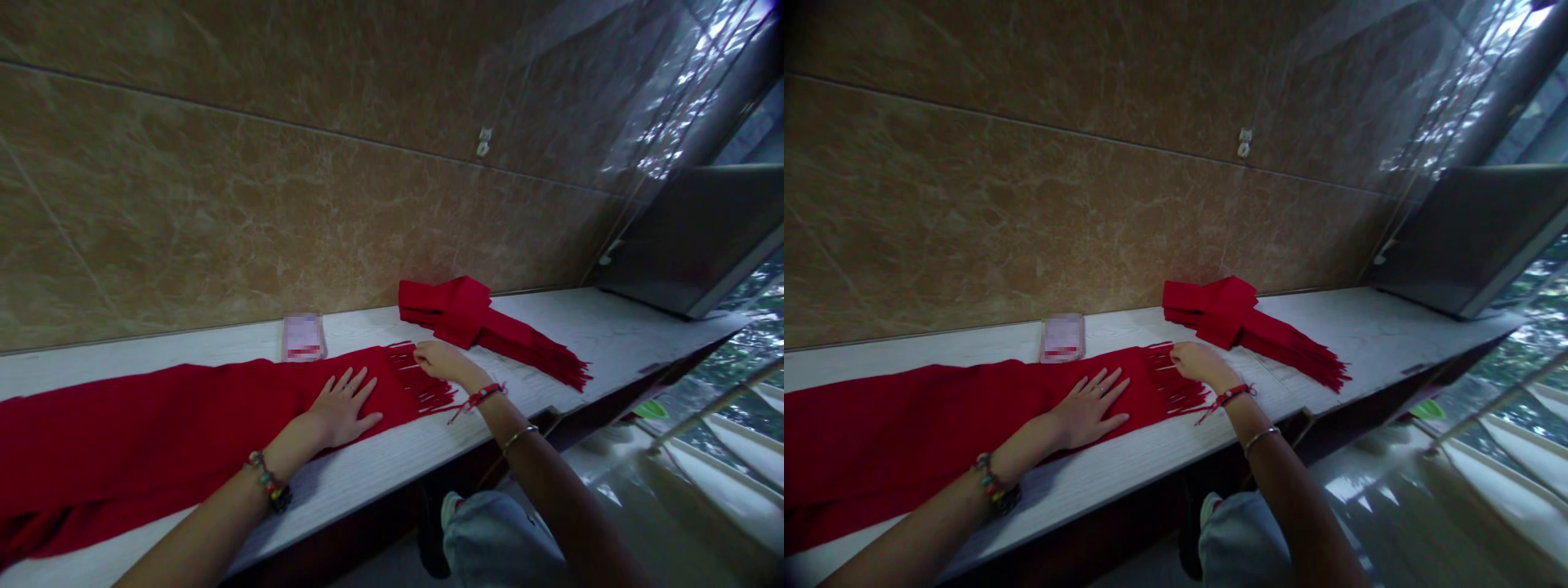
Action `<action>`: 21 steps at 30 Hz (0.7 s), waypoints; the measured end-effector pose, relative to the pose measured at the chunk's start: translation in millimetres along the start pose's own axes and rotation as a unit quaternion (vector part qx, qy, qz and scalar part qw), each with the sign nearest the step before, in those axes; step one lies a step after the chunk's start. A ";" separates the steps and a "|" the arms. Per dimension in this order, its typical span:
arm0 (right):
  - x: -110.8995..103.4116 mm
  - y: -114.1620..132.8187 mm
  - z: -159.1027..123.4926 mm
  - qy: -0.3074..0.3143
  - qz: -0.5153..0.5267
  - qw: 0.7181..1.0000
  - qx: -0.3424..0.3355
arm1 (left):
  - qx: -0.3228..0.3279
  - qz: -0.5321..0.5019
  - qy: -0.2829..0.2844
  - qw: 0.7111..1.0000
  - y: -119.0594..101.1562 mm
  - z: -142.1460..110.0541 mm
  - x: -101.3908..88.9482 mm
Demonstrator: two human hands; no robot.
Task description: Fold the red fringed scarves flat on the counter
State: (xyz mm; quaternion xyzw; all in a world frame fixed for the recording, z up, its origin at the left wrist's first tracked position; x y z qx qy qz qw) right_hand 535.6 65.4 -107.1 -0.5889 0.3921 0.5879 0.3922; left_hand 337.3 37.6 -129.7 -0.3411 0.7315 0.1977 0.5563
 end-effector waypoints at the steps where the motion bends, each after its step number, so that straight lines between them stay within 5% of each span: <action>1: -1.7 -9.1 -5.9 -0.001 -0.004 1.000 0.016 | 0.001 -0.003 0.000 1.000 -0.7 -0.3 -0.3; 4: -12.8 -16.6 -13.5 -0.010 -0.014 0.999 0.034 | -0.001 -0.009 -0.003 1.000 -1.4 -1.1 -1.9; 12: -19.7 41.4 41.7 0.009 -0.037 0.997 -0.063 | -0.004 -0.006 -0.073 0.997 14.7 1.8 -8.6; 21: -16.7 -2.4 37.8 0.061 -0.118 0.991 0.016 | -0.025 -0.031 -0.034 0.999 16.2 6.1 -2.7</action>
Point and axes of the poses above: each hand's wrist, its own z-axis towards the middle knuckle, its own x-axis out of the palm, y = z × x, the point moved 5 cm from there along z, towards the middle knuckle, and after that the axes turned 10 degrees about y, right-handed, at the moved point
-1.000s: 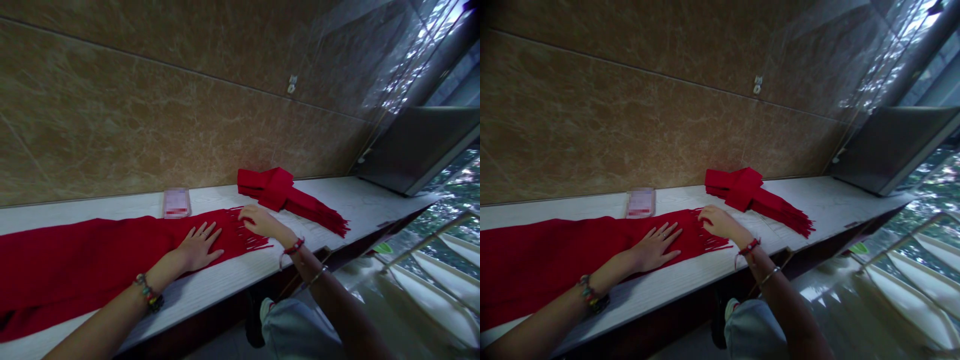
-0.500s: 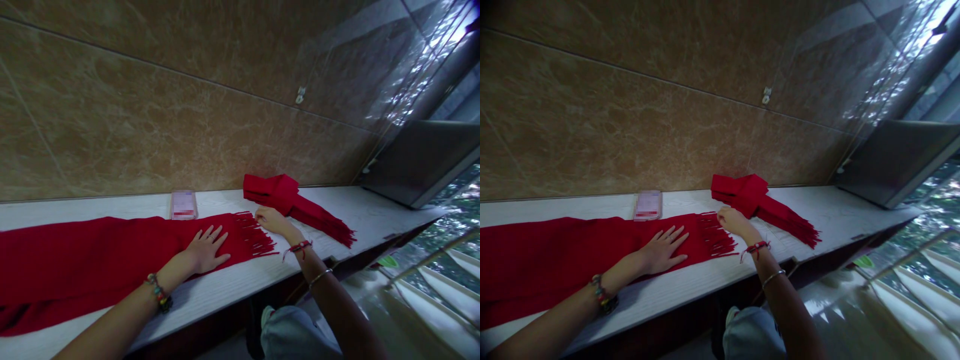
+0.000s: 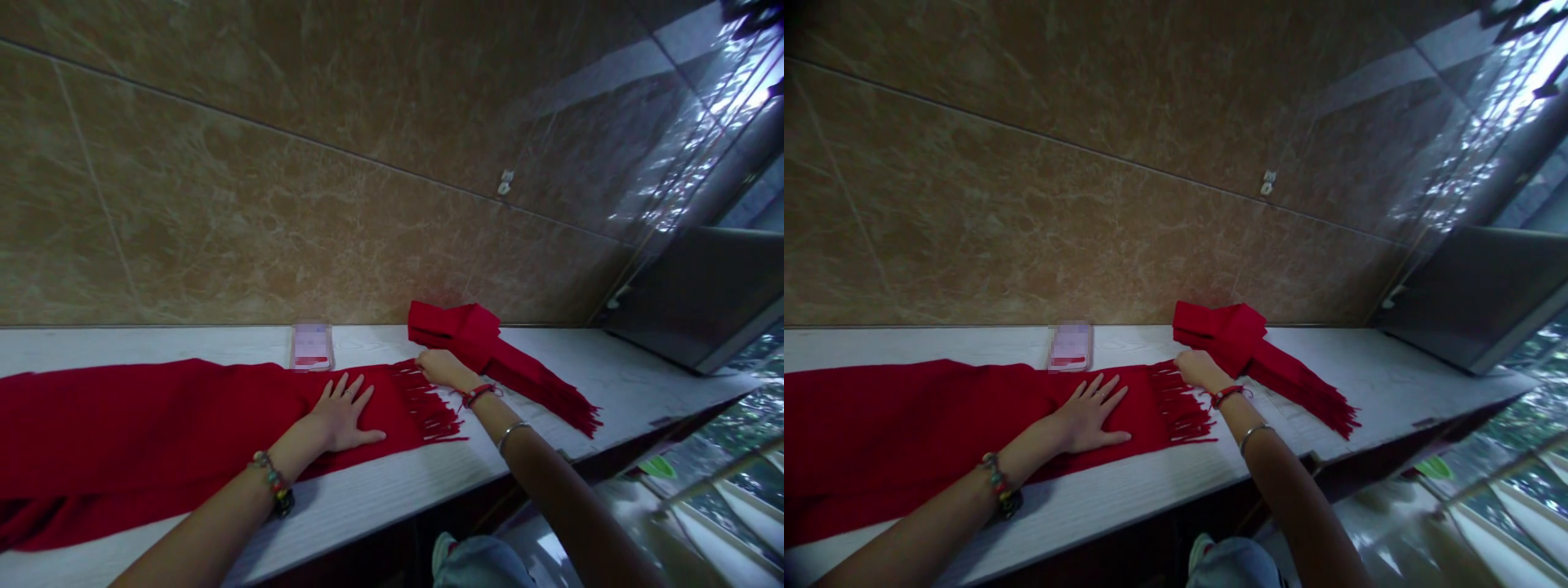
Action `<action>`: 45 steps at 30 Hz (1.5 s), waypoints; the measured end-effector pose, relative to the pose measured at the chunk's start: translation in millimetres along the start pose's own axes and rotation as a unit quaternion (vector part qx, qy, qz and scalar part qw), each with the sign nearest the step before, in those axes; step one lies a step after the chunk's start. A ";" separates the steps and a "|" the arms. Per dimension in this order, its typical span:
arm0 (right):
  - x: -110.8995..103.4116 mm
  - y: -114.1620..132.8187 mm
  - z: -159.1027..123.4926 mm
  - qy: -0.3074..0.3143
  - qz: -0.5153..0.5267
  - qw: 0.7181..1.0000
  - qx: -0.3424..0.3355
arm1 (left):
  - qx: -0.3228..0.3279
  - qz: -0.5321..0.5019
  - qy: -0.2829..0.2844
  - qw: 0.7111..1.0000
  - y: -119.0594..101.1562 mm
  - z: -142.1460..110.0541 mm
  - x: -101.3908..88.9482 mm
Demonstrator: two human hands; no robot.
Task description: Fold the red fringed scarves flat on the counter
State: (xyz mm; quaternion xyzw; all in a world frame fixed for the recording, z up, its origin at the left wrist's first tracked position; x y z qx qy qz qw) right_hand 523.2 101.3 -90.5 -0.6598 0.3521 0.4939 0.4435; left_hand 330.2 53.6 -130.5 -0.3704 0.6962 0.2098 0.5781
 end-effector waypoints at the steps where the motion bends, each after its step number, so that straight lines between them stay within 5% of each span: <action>1: -3.5 4.8 1.4 -0.005 -0.002 1.000 -0.001 | -0.001 -0.002 -0.002 1.000 -0.6 -0.6 -0.9; 7: -12.1 41.7 21.1 -0.015 -0.004 1.000 -0.027 | -0.003 0.000 0.016 1.000 -3.6 -5.8 -6.1; 14: -1.8 1.4 15.0 0.006 -0.021 0.998 0.051 | -0.002 -0.005 0.028 1.000 -1.9 -4.2 -3.2; 21: -2.1 35.7 28.6 -0.015 0.024 1.000 0.008 | 0.000 -0.018 0.022 1.000 -0.4 -3.9 -3.0; 29: 11.9 -4.6 11.5 -0.063 0.072 0.990 0.102 | 0.002 -0.017 0.030 0.999 -1.5 -5.9 -3.7; 33: 9.4 30.5 17.5 -0.097 0.107 0.988 0.058 | -0.005 -0.016 0.030 0.999 -1.3 -5.2 -3.8; 37: 26.6 60.8 25.7 -0.066 0.143 0.987 0.019 | -0.002 -0.008 0.027 1.000 -1.5 -4.2 -3.8; 45: 37.9 17.2 12.9 -0.023 0.179 0.977 0.116 | -0.006 -0.007 0.033 0.999 -1.8 -6.3 -5.1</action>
Point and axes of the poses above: each hand's wrist, its own z-axis towards the middle knuckle, its own x-axis out of the palm, y = z × x, the point moved 5 cm from there along z, towards the middle knuckle, and after that the axes turned 10 degrees about y, right-handed, at the moved point
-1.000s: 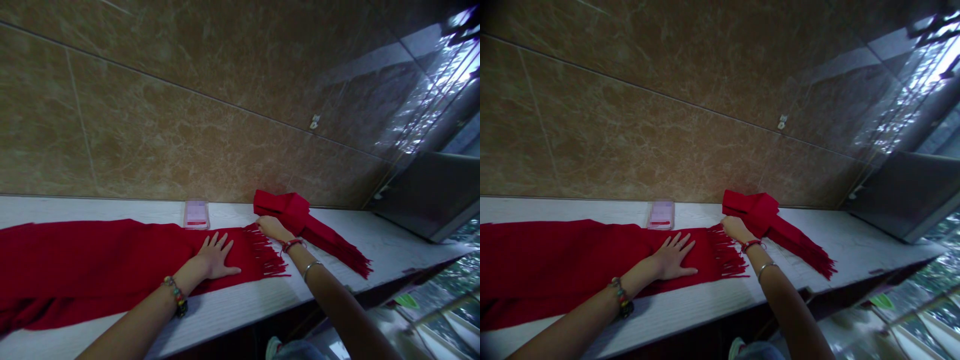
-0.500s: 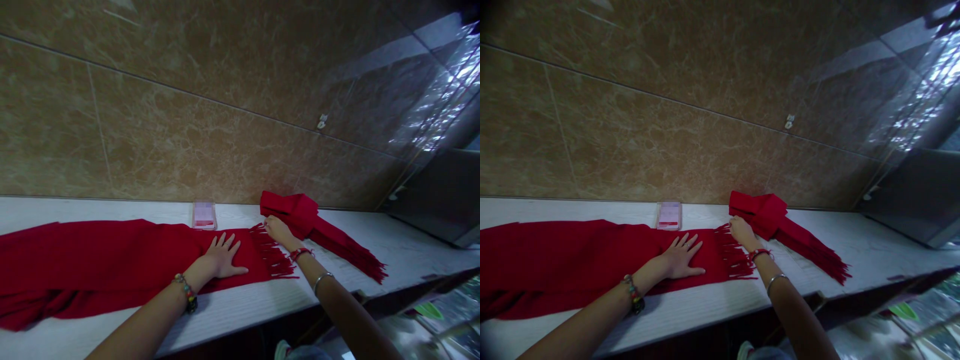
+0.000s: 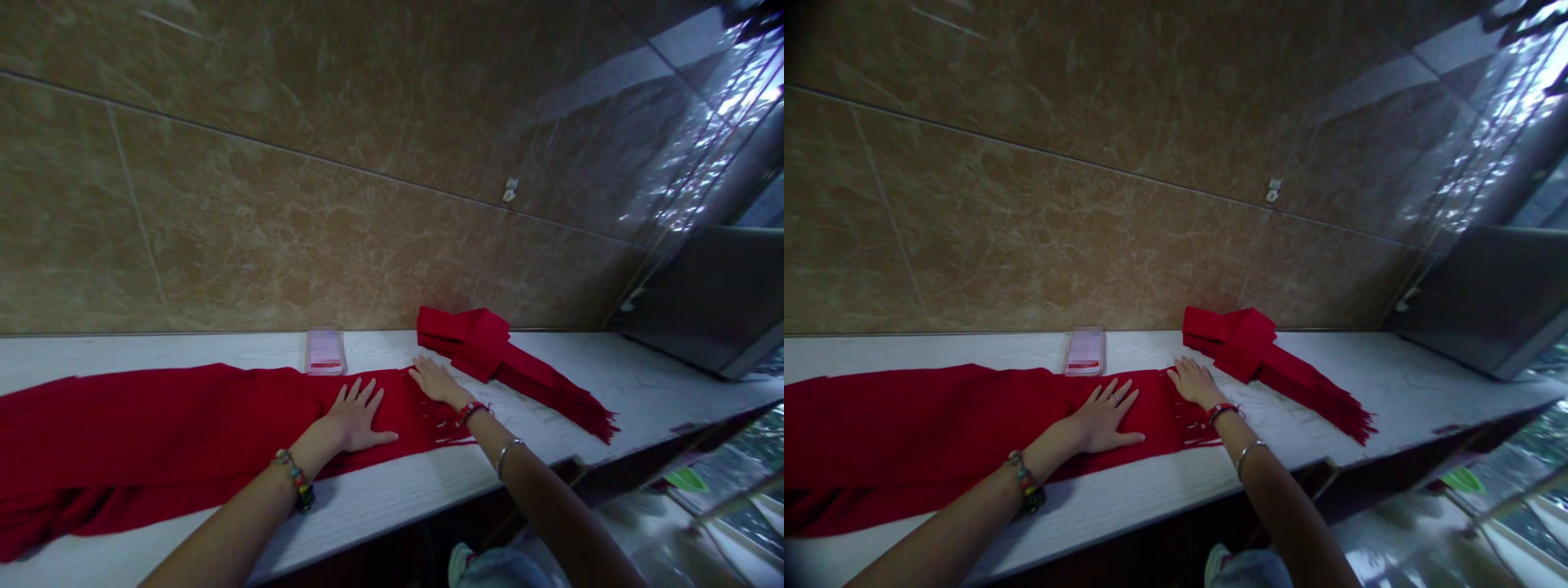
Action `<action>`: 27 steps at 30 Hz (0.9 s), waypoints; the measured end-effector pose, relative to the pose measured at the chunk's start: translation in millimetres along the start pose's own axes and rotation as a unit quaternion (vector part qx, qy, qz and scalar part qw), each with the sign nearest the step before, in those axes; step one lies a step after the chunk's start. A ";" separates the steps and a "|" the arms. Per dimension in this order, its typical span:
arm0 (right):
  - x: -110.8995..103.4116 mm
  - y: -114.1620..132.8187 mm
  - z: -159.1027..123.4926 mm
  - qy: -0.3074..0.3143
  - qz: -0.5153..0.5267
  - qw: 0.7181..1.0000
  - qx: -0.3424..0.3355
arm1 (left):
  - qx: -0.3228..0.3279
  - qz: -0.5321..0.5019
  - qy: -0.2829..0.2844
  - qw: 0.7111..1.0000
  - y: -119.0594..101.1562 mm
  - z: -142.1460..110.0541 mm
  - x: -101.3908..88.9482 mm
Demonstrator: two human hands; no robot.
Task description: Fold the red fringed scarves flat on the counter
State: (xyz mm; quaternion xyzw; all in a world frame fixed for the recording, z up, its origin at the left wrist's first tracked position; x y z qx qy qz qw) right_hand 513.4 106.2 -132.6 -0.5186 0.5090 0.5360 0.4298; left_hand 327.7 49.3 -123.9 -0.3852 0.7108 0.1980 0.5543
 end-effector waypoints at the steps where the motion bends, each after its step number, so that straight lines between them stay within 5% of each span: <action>1: -3.3 4.2 -5.0 -0.014 0.002 1.000 -0.002 | 0.001 -0.002 -0.001 1.000 0.2 0.4 0.4; 4: -3.9 32.8 -25.9 -0.033 0.022 0.997 -0.070 | 0.004 0.001 -0.006 1.000 0.6 2.4 1.8; 7: 9.1 53.3 -43.1 0.022 0.022 0.992 -0.120 | 0.001 0.006 -0.004 1.000 0.6 3.7 2.6; 14: 15.0 9.0 -44.7 0.046 -0.024 0.998 -0.042 | -0.001 0.002 0.013 1.000 0.6 2.5 3.1; 17: 6.2 -3.6 -48.8 0.011 -0.036 0.999 -0.002 | 0.000 0.001 0.013 1.000 0.8 1.7 2.8; 20: -4.1 12.8 -62.1 -0.043 -0.010 0.996 -0.081 | -0.001 0.002 0.014 1.000 -0.2 0.6 1.4; 23: 0.7 34.0 -77.6 0.015 0.020 0.981 -0.194 | -0.002 0.007 0.016 1.000 -1.1 0.2 0.3; 27: 9.9 18.7 -86.7 0.069 0.006 0.981 -0.181 | -0.006 0.016 0.016 1.000 -0.4 2.4 0.8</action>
Point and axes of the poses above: each hand's wrist, its own z-axis towards the middle knuckle, its own x-axis out of the palm, y = z × x, the point moved 5 cm from there along z, towards the middle knuckle, and after that the axes turned 10 degrees about y, right-handed, at the moved point
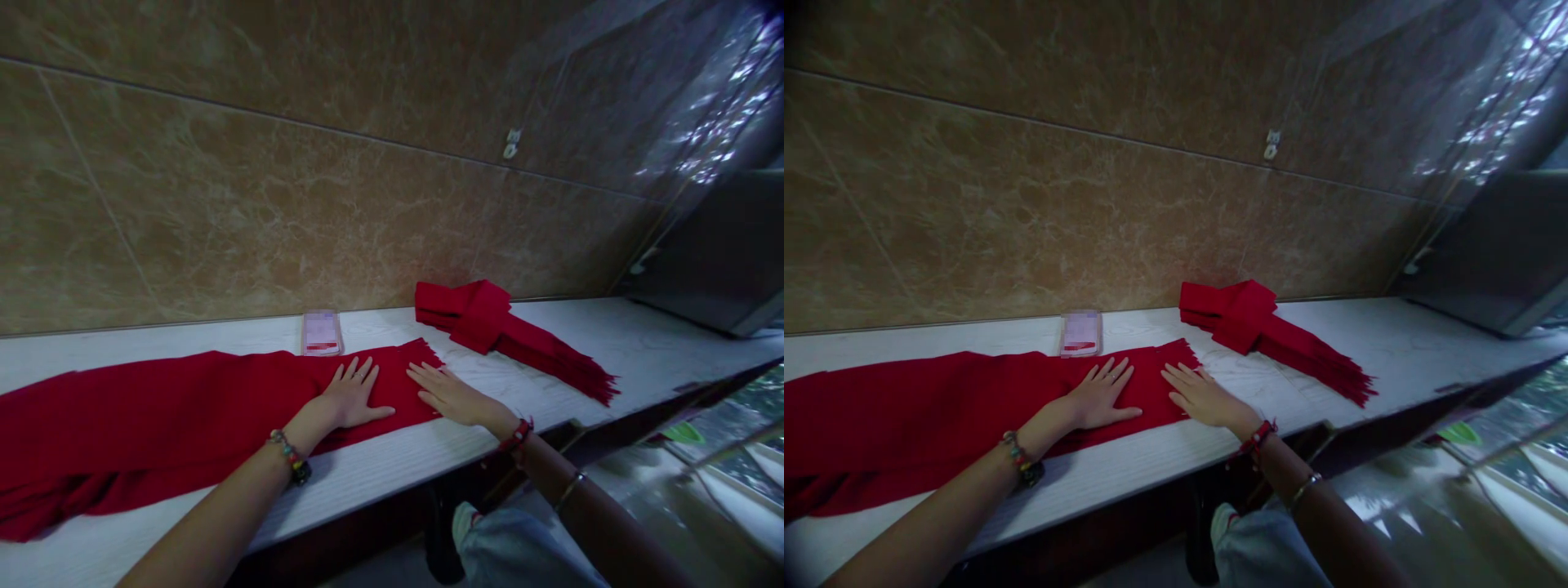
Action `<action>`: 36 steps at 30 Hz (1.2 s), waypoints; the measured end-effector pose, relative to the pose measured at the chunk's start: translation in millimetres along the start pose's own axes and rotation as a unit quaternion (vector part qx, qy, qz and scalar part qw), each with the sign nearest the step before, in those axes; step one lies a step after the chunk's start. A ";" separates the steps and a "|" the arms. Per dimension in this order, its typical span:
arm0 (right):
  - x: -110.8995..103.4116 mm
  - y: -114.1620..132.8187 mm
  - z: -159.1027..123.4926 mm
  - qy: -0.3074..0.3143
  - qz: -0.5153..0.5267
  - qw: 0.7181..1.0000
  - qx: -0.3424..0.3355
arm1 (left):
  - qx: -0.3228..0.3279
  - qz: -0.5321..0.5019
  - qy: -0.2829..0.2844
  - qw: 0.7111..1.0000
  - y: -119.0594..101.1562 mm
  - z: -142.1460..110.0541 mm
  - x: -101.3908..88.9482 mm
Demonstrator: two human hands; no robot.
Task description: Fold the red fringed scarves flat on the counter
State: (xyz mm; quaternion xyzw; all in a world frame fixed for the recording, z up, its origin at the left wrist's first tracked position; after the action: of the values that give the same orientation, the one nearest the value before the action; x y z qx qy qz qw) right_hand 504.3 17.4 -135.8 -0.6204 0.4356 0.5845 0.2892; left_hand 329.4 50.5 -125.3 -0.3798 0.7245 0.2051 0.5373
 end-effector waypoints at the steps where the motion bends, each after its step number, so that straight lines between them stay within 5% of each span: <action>1: 1.1 -10.2 -3.8 0.002 -0.002 1.000 0.021 | -0.002 0.003 0.000 1.000 0.4 0.8 0.4; 7: -7.9 -57.6 -23.0 -0.012 -0.032 0.989 0.145 | -0.003 0.006 -0.006 1.000 3.2 3.9 2.4; 11: -28.9 -18.6 -21.4 -0.114 -0.024 0.993 0.015 | -0.004 0.007 -0.005 1.000 3.2 4.1 2.4; 15: -23.6 12.7 -16.8 -0.050 0.013 0.995 -0.080 | -0.007 0.012 -0.006 1.000 1.8 2.2 0.3; 22: -29.4 -14.0 -31.1 -0.002 0.009 0.999 -0.047 | 0.001 0.014 -0.014 1.000 3.2 4.0 3.8; 28: -40.3 27.1 0.4 -0.131 -0.008 0.991 -0.035 | 0.008 0.025 -0.007 1.000 3.2 -14.9 -7.7; 32: -17.2 62.0 26.1 -0.111 -0.010 0.992 -0.052 | -0.041 0.043 -0.052 0.997 55.2 -66.3 -27.2; 36: 7.1 67.3 34.6 -0.062 -0.023 0.995 -0.073 | -0.194 0.012 -0.132 0.972 172.7 -158.3 -32.3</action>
State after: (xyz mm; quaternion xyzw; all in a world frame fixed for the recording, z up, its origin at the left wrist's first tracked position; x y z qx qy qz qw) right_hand 428.3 15.5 -137.8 -0.6122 0.3584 0.6455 0.2831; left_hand 102.0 57.9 -60.7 -0.4377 0.5978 0.3963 0.5423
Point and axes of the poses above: each hand's wrist, its own z-axis towards the middle knuckle, its own x-axis out of the palm, y = z × x, the point moved 5 cm from there along z, towards the middle knuckle, and after that the axes turned 10 degrees about y, right-handed, at the moved point
